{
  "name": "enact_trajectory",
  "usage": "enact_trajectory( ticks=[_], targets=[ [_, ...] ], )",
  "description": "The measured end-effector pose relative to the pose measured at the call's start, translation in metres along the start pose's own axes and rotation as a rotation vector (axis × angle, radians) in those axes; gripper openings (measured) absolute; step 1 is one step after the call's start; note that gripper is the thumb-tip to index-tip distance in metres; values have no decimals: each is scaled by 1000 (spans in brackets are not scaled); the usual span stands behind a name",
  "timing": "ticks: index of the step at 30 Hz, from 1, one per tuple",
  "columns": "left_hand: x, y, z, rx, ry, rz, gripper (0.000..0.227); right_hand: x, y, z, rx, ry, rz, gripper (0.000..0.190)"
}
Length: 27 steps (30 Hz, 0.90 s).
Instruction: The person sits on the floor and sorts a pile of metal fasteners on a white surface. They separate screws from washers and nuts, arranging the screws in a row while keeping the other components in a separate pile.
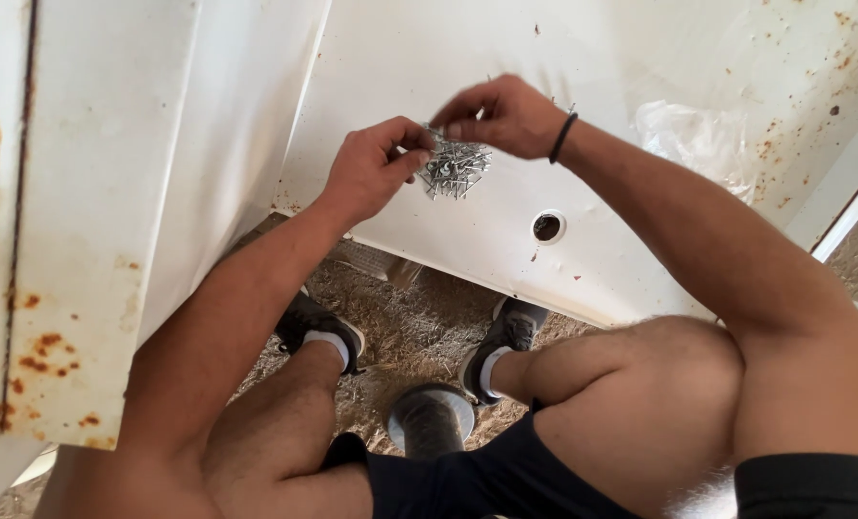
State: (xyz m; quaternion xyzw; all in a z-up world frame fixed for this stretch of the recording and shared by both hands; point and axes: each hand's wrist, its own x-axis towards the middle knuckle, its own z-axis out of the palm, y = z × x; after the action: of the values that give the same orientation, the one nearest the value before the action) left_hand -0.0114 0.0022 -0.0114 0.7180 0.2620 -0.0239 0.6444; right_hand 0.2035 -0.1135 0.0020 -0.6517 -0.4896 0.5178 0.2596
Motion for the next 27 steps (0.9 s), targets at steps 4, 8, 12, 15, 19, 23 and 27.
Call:
enact_trajectory(
  ticks=[4, 8, 12, 15, 19, 23, 27],
  targets=[
    [-1, 0, -1, -1, 51, -5, 10, -12, -9, 6, 72, -40, -36, 29],
    [1, -2, 1, -18, 36, 2, 11, -15, -7, 14, 76, 7, -37, 34],
    [3, -4, 1, -57, 30, 1, 12, -14, -7, 13, 74, 23, -88, 36],
    [2, -3, 1, -68, 11, 0, 11, -13, -9, 12, 28, 26, -107, 38],
    [0, -1, 0, -58, 11, -20, 10, -10, -8, 14, -39, 24, -101, 48],
    [0, 0, 0, -24, 11, -47, 11, -10, -12, 17, -62, 15, -113, 47],
    [-1, 1, 0, -31, 16, -20, 15, -10, -13, 17, -110, 8, -114, 50]
  ],
)
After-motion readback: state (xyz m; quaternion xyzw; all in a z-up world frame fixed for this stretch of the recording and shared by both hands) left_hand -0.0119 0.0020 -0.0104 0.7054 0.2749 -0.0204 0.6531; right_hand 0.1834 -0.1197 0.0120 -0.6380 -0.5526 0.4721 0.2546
